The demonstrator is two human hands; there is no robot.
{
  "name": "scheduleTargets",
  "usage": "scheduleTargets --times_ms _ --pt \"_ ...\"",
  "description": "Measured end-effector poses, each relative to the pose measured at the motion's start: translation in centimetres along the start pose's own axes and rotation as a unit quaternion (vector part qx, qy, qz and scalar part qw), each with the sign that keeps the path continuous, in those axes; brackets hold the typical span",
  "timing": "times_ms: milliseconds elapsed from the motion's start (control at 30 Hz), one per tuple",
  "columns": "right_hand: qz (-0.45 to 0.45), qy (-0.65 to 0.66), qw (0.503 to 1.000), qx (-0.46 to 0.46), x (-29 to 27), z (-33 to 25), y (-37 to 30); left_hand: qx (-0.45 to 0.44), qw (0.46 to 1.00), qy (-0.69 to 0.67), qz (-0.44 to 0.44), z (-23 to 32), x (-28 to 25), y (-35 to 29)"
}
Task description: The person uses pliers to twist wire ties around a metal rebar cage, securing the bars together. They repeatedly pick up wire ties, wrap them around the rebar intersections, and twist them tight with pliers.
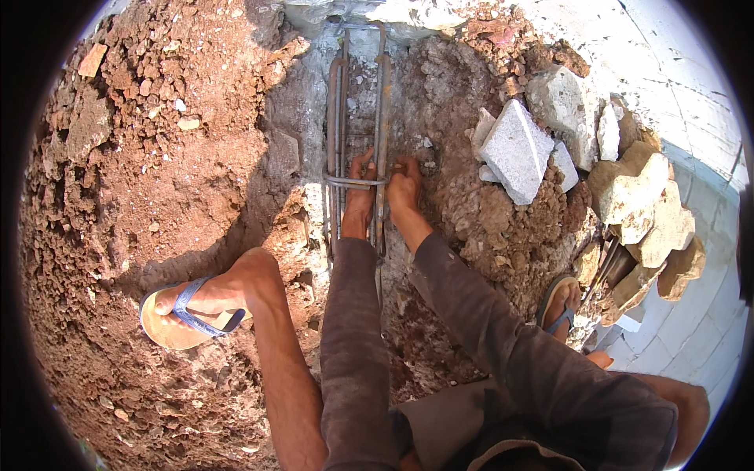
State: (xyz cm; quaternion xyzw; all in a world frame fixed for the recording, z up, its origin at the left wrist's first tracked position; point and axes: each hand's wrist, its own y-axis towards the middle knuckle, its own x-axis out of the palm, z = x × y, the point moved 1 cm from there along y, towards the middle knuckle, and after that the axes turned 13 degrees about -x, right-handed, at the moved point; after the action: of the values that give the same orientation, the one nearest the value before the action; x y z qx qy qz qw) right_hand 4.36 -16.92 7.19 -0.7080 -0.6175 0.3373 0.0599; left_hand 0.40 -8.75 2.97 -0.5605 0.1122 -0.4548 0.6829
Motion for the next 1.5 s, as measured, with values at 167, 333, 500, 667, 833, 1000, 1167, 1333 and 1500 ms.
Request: scheduleTargets --times_ms 167,333,500,667,833,1000,1167,1333,1500 --pt "-0.049 -0.064 0.995 -0.065 -0.2 0.1 -1.5 -0.013 0.995 -0.097 -0.028 0.1 -0.1 -0.3" --pt "-0.083 -0.097 0.986 -0.108 -0.7 -0.8 -1.8 -0.047 0.97 -0.215 -0.099 0.3 -0.6 -0.4" --pt "-0.092 -0.078 0.986 -0.112 -1.1 -1.1 -1.6 -0.025 0.987 -0.159 -0.031 0.1 -0.4 -0.4" --pt "-0.075 -0.106 0.984 -0.123 -0.7 -1.1 -1.6 -0.023 0.987 -0.148 -0.055 -0.2 -0.3 -1.1" --pt "-0.088 -0.127 0.973 -0.172 -1.0 -0.8 -2.0 -0.034 0.987 -0.152 -0.048 0.2 -1.0 -0.2" --pt "-0.113 -0.189 0.95 -0.222 -1.6 0.1 -1.7 -0.016 0.982 -0.185 -0.043 0.0 0.0 -0.6" --pt "-0.142 -0.225 0.95 -0.163 -1.9 -0.5 -1.6 -0.039 0.986 -0.153 -0.054 0.4 0.0 -0.8" --pt "-0.135 -0.211 0.951 -0.18 -2.0 -1.7 -1.9 -0.036 0.979 -0.179 -0.09 0.0 -0.6 -0.2" --pt "-0.129 -0.229 0.938 -0.228 -2.3 -1.2 -1.7 -0.04 0.98 -0.179 -0.072 -0.4 -0.7 0.5"
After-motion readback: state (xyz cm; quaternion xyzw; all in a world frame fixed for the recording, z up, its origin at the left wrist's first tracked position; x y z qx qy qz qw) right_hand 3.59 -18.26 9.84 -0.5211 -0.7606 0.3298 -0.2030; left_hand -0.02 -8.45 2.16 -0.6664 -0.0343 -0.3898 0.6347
